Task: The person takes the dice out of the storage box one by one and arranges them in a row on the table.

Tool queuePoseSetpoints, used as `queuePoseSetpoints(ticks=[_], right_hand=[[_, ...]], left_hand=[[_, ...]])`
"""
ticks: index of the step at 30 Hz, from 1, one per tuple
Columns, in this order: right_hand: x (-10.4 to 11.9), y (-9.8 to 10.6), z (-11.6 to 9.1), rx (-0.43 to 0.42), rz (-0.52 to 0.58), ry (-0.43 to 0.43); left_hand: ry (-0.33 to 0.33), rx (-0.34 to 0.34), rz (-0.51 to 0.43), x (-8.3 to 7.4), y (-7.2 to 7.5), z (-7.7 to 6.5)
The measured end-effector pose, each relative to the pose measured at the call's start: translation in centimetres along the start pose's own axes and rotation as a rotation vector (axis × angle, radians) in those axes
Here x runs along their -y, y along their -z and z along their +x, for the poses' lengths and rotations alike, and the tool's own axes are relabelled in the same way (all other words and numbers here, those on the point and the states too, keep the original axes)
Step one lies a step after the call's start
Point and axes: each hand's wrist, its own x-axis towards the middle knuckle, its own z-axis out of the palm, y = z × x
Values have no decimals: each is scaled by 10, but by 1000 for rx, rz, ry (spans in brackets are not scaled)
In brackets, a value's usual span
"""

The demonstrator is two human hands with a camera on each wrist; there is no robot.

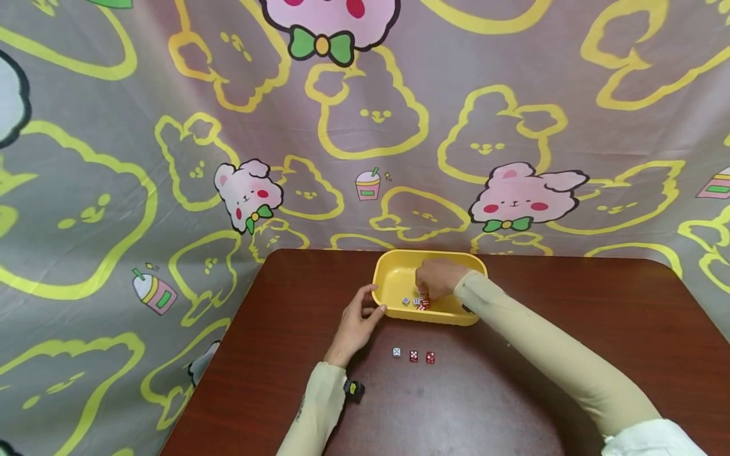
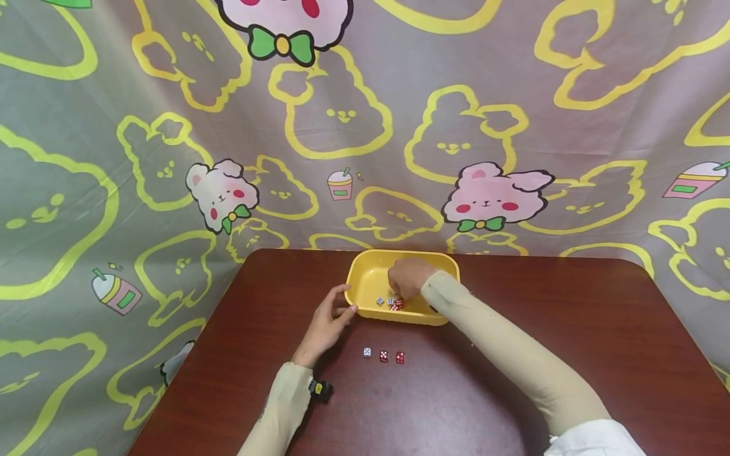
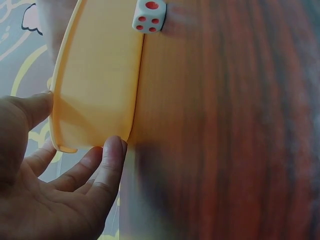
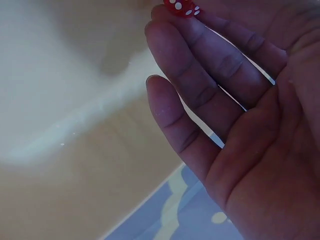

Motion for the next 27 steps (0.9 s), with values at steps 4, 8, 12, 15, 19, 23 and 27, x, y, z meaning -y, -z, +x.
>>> queuePoseSetpoints(ticks=[4,8,12,15,19,23,27], right_hand=[[1,3,-1,2,10,1],[2,8,-3,-21,2,32],[2,12,-6,-39,-21,47],[2,14,-8,-44,-29,43],[4,16,-11,-58,-36,55],[5,18,-16,-83,-35,74],[5,19,-22,-105,-37,82]], left_hand=[[5,3,2,-1,1,0],[8,5,-3,-3,1,-1],[7,7,-3,-3,1,-1],[9,10,-2,-4,0,-1],[9,11,1,-3,1,-1],[6,11,5,-2,1,-1],[15,11,10,-1,1,-1]])
